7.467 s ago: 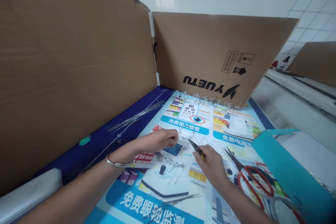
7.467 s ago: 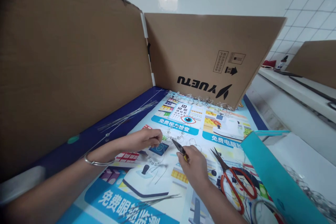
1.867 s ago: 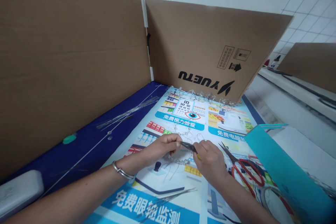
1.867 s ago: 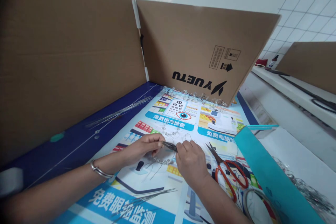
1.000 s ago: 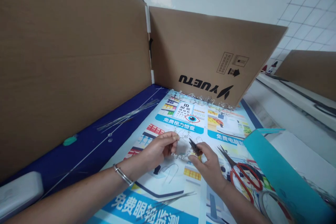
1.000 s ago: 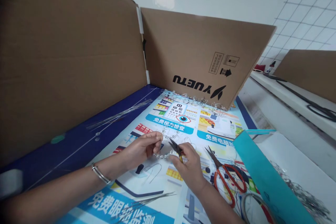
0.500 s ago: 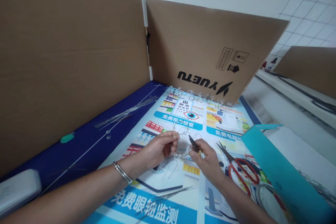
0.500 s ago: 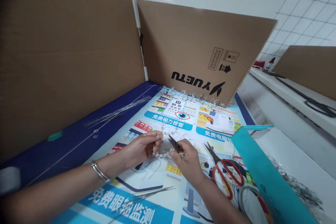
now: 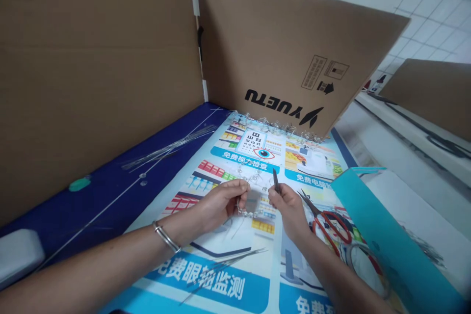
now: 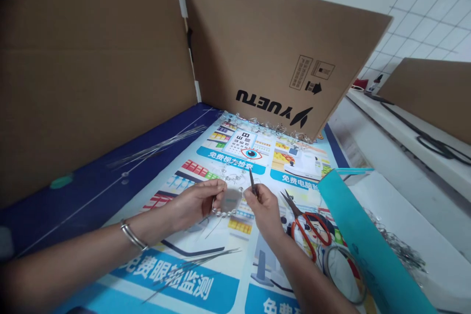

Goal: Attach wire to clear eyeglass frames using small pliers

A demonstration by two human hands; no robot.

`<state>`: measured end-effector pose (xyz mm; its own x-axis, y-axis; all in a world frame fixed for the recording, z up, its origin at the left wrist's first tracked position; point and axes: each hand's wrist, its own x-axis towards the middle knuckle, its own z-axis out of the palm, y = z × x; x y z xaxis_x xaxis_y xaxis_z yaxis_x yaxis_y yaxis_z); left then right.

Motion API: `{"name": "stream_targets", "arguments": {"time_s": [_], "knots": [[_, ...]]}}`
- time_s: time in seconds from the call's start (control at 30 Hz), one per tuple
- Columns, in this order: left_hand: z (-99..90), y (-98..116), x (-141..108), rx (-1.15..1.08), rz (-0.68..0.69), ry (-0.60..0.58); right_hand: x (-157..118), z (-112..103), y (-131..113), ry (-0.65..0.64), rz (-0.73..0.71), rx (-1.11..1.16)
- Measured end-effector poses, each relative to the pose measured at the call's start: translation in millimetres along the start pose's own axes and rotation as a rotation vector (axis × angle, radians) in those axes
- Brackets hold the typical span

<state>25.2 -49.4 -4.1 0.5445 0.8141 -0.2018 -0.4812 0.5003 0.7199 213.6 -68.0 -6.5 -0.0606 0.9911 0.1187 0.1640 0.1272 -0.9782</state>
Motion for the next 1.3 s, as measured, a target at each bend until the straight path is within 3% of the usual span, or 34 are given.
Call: {"name": "stream_targets", "arguments": {"time_s": [0.13, 0.47, 0.83, 1.3], "knots": [[-1.5, -1, 1, 0.007, 0.011, 0.009, -5, 5, -2, -0.063, 0.037, -0.017], [-2.8, -5, 1, 0.096, -0.062, -0.006, -8, 11, -9, 0.004, 0.048, -0.136], [-7.5, -9, 2, 0.388, -0.085, -0.046, -9, 11, -8, -0.014, 0.144, -0.119], [-1.1, -9, -1, 0.366, -0.051, -0.071, -13, 18, -8, -0.06, 0.108, -0.243]]}}
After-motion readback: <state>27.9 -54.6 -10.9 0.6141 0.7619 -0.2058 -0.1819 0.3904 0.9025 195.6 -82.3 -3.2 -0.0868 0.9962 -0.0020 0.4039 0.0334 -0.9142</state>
